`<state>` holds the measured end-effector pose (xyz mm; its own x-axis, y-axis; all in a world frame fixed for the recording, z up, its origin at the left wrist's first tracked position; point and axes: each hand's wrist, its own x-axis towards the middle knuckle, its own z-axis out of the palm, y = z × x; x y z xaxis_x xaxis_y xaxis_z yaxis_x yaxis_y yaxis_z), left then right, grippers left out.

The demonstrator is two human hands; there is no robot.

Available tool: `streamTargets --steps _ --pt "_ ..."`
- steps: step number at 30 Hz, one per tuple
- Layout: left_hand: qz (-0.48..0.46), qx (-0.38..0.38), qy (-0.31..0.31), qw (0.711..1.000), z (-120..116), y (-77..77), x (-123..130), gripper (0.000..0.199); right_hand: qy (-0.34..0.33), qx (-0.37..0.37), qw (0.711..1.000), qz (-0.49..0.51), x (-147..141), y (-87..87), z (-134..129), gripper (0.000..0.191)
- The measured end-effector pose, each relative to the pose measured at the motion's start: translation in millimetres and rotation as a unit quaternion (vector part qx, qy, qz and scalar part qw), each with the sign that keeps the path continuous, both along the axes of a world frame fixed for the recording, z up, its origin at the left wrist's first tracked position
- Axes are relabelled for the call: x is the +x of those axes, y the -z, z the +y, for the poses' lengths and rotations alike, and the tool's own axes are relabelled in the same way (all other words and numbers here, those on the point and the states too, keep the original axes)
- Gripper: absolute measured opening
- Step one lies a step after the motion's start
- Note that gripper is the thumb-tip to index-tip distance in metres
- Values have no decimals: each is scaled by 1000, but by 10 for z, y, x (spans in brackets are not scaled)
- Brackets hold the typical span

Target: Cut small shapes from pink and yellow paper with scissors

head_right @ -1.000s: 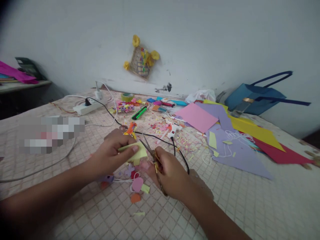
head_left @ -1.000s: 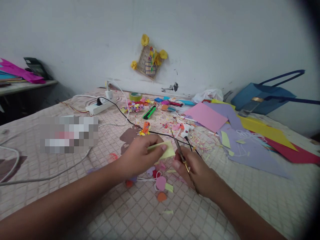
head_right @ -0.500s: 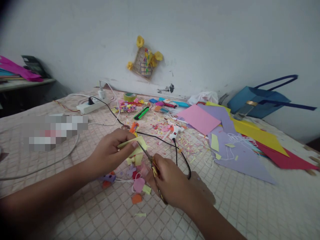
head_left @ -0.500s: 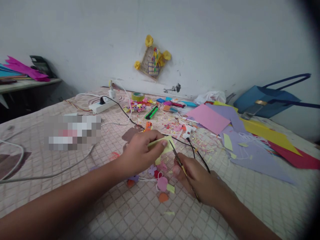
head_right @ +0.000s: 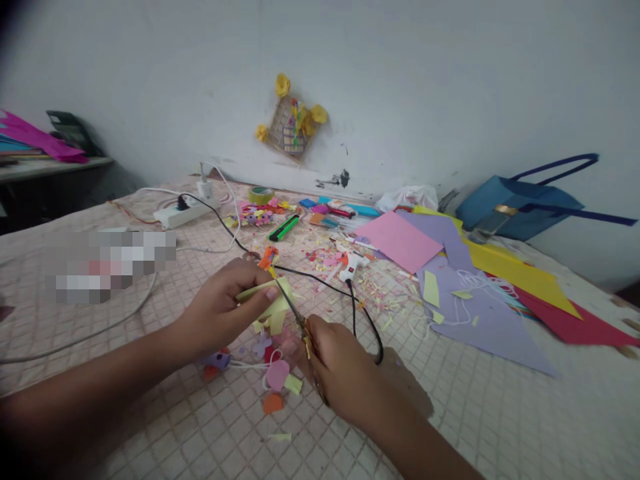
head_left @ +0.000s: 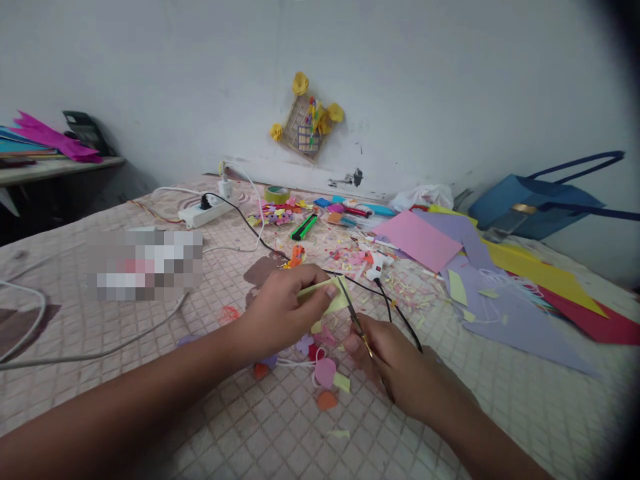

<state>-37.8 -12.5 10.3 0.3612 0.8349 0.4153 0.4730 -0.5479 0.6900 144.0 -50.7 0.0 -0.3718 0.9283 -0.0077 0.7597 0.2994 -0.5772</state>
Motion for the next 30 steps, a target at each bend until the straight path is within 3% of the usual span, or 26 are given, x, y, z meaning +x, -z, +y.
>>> streamTargets --steps 4,13,30 --pt "-3 -3 -4 1000 -4 -12 2 28 -2 -46 999 -23 -1 -13 8 30" --pt "-18 -14 -8 1000 -12 -12 19 25 19 -27 999 -38 -40 -98 -35 35" --pt "-25 -11 -5 1000 -13 -5 19 25 14 -113 993 43 -16 -24 -1 31"
